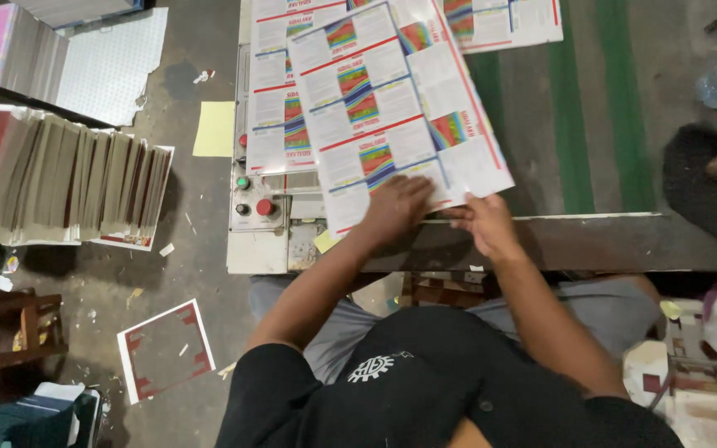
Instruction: The person sits on the floor and repeatedly folds large printed sheets in half using a manual folding machine. They place each sheet into the machine, press down to fold it, and then remove the folded sheet, stacking it on the table.
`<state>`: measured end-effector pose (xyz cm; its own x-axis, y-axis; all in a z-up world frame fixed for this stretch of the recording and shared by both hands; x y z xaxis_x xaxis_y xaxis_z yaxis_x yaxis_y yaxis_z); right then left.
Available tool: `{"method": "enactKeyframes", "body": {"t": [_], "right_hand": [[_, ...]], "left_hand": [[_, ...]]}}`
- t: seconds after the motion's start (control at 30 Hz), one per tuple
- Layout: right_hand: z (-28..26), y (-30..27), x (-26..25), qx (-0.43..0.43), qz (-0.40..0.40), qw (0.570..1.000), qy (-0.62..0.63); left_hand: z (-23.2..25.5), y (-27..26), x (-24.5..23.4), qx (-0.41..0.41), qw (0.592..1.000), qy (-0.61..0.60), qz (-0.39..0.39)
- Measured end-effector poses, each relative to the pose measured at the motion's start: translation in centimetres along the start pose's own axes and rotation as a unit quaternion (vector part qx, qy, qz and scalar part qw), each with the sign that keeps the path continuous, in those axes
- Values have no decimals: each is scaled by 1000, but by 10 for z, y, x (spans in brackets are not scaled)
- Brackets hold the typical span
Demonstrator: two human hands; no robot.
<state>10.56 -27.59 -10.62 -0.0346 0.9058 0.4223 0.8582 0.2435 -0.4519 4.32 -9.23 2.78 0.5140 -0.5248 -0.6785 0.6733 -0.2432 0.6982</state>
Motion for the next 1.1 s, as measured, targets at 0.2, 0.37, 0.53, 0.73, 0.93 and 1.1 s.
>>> {"method": "enactKeyframes", "body": {"t": [0.2,0.37,0.53,0.73,0.93,1.1], "right_hand": [[-17,-3,-94,-56,117,991,6],[-33,-2,-157,-79,150,985,-22],[-41,19,-174,-77,158,983,-48],[-45,82,-145,-82,136,985,-64],[-65,174,-124,-86,136,986,-46],[-77,208,-112,-67,105,992,-10]], "left_hand": [[-112,-21,-17,-121,981,145,-44],[-114,-27,-47,-89,958,270,-31],[-129,-47,-46,-123,959,233,-102],[-124,-37,-64,-140,978,154,-22],[-125,-39,-67,-145,978,146,33],[-129,-38,-67,-210,966,153,-7]]}}
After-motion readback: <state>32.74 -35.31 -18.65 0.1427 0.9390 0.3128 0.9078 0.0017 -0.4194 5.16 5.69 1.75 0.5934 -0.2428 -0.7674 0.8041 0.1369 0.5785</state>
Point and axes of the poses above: each hand's wrist, its own y-axis towards the middle knuckle, its own x-axis out of the palm, z = x × y, the point moved 5 cm from there along y, towards the middle knuckle, and after that the axes turned 15 degrees about z, right-handed, at the moved point
